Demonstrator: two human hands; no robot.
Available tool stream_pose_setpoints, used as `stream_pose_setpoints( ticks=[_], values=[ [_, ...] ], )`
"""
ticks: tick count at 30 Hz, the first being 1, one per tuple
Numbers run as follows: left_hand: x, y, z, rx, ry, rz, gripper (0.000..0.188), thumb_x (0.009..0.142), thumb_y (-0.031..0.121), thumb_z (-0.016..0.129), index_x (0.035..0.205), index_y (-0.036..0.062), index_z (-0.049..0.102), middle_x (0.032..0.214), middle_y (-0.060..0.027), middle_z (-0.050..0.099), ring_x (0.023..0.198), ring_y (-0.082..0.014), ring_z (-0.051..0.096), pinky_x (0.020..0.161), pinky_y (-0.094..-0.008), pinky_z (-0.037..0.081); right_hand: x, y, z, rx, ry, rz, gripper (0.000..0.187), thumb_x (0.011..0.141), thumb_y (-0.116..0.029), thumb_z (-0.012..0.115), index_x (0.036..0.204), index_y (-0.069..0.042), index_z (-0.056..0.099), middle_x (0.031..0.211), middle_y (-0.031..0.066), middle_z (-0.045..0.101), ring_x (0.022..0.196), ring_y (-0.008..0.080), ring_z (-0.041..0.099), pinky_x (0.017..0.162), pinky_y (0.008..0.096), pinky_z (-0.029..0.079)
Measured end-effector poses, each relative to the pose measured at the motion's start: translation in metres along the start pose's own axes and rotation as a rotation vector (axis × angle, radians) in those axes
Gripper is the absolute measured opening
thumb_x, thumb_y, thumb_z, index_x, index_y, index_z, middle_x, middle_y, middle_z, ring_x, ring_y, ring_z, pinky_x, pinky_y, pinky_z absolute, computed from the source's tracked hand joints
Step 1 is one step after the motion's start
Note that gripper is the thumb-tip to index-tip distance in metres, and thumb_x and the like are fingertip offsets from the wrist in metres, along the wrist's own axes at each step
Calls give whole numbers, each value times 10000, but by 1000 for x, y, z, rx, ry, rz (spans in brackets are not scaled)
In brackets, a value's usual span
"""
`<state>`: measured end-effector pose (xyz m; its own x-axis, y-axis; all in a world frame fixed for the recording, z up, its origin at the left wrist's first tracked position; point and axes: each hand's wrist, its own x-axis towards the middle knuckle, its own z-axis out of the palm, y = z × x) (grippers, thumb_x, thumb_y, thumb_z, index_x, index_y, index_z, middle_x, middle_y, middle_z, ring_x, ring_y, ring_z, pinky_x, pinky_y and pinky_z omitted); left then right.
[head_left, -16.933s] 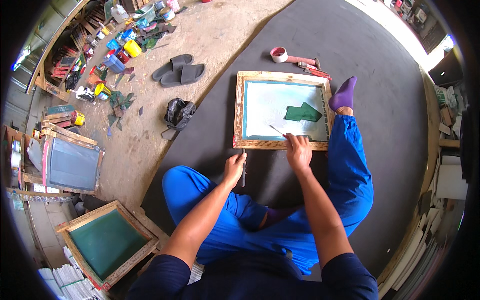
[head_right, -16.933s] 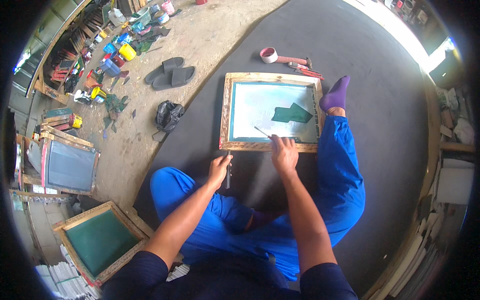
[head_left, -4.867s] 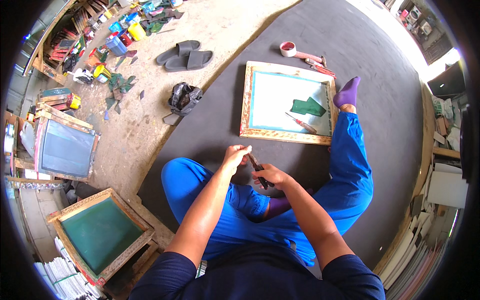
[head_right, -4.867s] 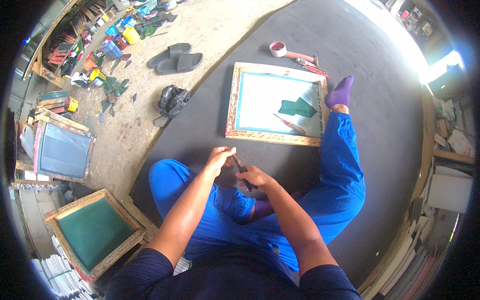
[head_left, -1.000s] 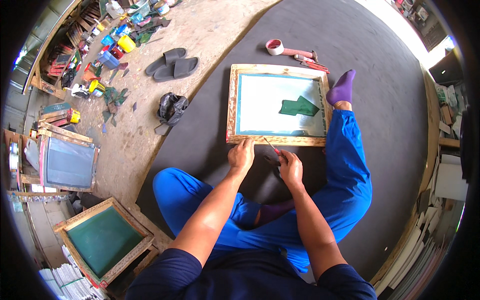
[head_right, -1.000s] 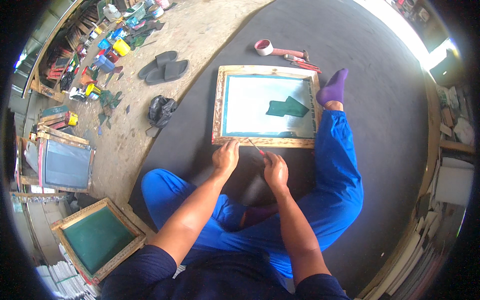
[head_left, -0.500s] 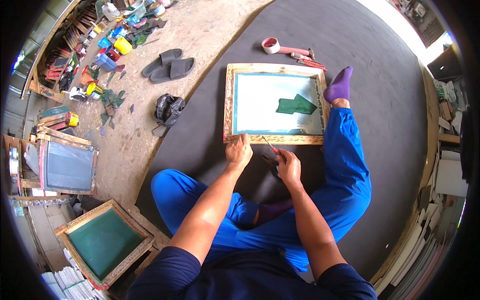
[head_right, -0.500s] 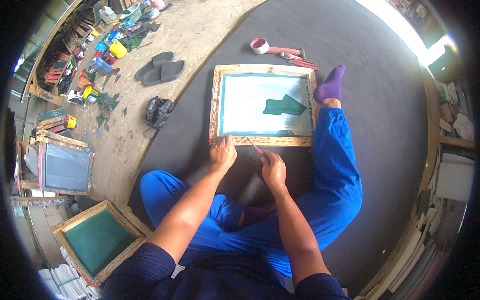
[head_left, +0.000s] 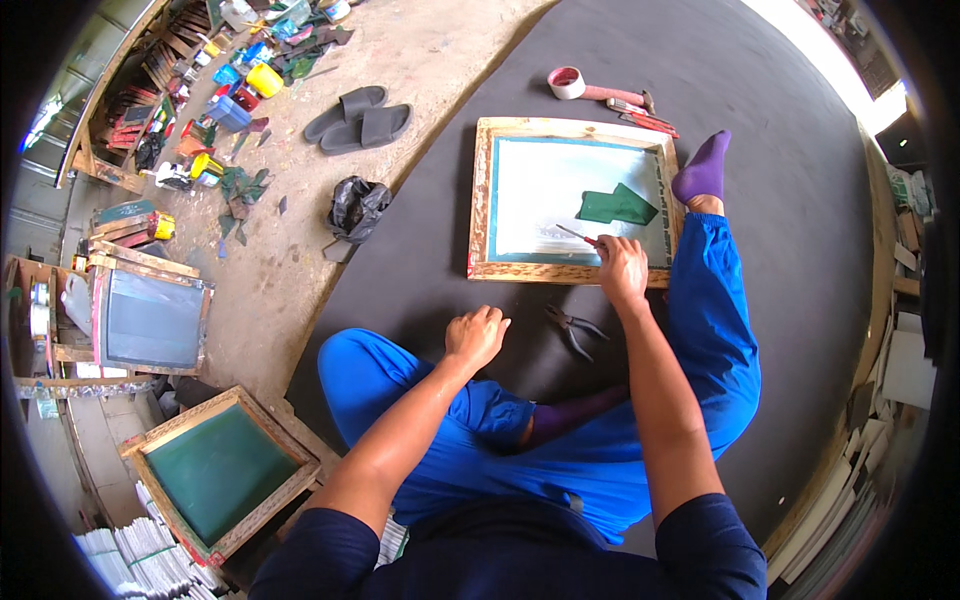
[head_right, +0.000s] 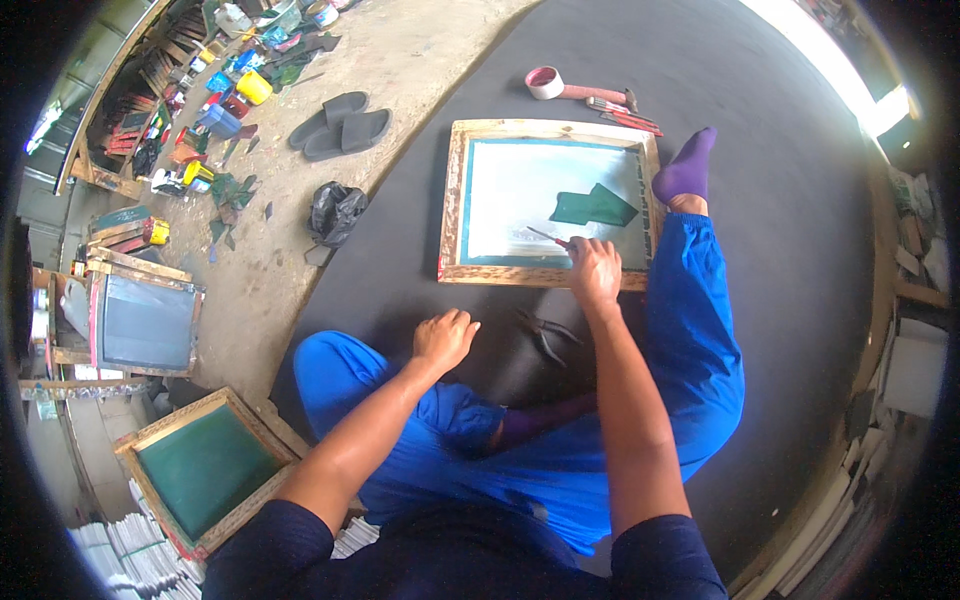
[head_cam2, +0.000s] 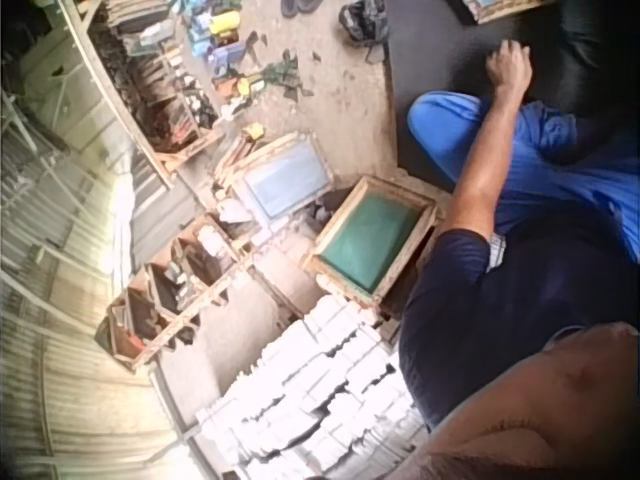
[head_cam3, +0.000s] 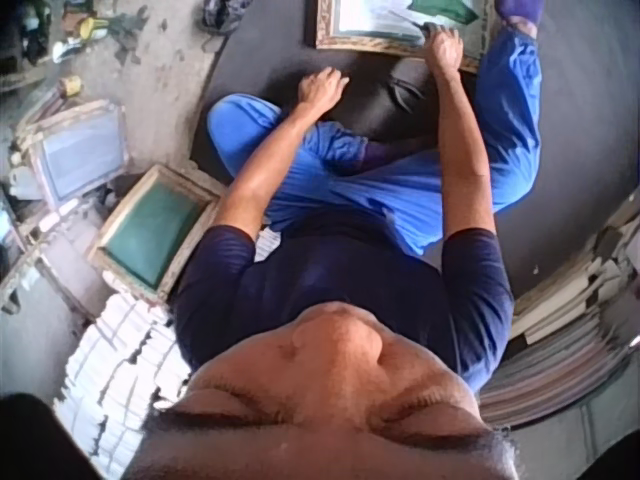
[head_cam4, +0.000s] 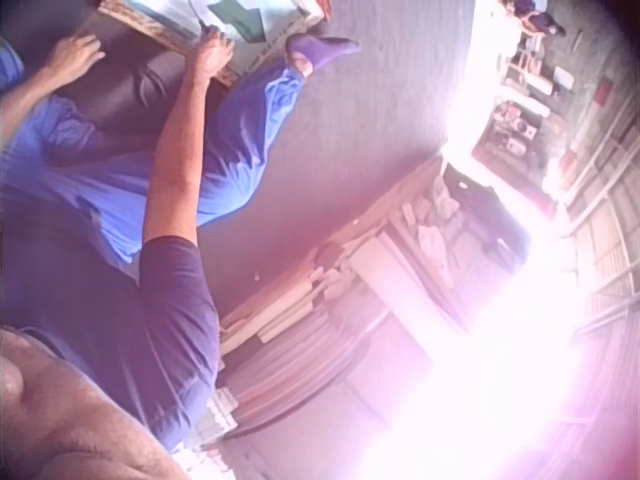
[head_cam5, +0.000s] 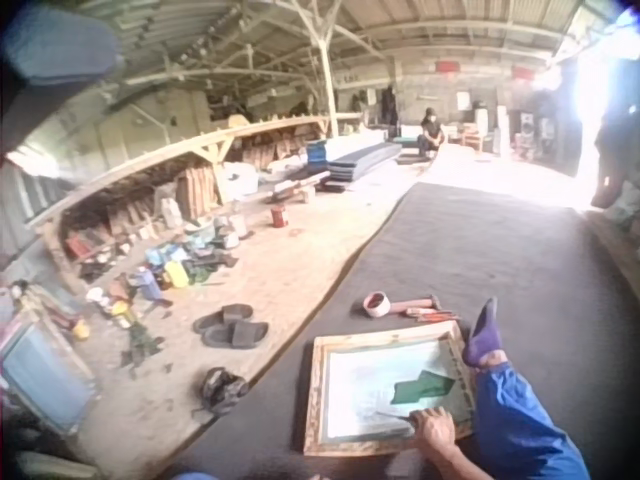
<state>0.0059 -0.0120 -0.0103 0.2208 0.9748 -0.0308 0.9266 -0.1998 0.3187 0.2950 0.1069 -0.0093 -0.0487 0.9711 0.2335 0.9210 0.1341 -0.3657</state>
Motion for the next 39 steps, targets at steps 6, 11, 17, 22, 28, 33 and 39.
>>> stream_pose_setpoints(
  ticks=[6, 11, 17, 22, 28, 33, 39],
  values=[
    [-5, 0, 5, -55, 27, -78, 324, 932, 382, 668, 813, 81, 668, 862, -96, 663, 768, -337, 708, 668, -486, 567, 18, 18, 11, -63, -185, -13, 161, 906, -210, 653, 1004, -138, 759, 1025, 95, 723, 1035, 325, 623, 919, 446, 500],
    [-4, 1, 11, -95, 12, -100, 332, 927, 390, 672, 817, 77, 676, 865, -95, 664, 792, -341, 708, 683, -489, 566, 2, 13, 7, -14, -32, -38, 158, 861, -160, 713, 990, -73, 741, 976, 125, 714, 975, 337, 631, 868, 448, 510],
    [-6, -5, 19, -104, 51, -123, 320, 922, 391, 674, 822, 88, 693, 856, -94, 669, 796, -333, 703, 687, -471, 563, -64, -44, -30, 26, -503, 41, 343, 812, -327, 790, 938, -33, 665, 945, 194, 677, 1006, 363, 666, 822, 451, 564],
    [-1, 6, 17, -142, 29, -97, 303, 915, 383, 683, 819, 95, 693, 852, -84, 675, 805, -326, 700, 703, -475, 558, -102, -39, -19, -3, -553, 52, 576, 692, -382, 897, 1085, -47, 642, 1101, 196, 683, 1046, 364, 670, 903, 439, 537],
    [-6, 3, 12, -213, 47, -113, 291, 912, 369, 688, 823, 92, 694, 858, -87, 681, 810, -329, 700, 705, -473, 557, -104, -47, -1, 67, -733, 127, 426, 726, -287, 796, 983, 36, 690, 1007, 267, 710, 1007, 405, 689, 909, 474, 550],
    [-1, 2, 8, -329, 129, -123, 284, 909, 342, 695, 822, 72, 692, 850, -103, 676, 804, -345, 694, 702, -472, 553, -101, -58, -5, 509, -888, 457, 282, 781, -157, 739, 938, 64, 660, 899, 230, 724, 833, 331, 737, 746, 441, 597],
    [2, -5, 27, -381, 164, -112, 289, 900, 338, 711, 820, 62, 684, 850, -110, 674, 802, -351, 691, 695, -473, 550, -70, -81, -17, 1017, -999, 671, 240, 963, -67, 630, 1120, 11, 466, 956, 212, 689, 819, 327, 744, 668, 414, 606]
  ],
)
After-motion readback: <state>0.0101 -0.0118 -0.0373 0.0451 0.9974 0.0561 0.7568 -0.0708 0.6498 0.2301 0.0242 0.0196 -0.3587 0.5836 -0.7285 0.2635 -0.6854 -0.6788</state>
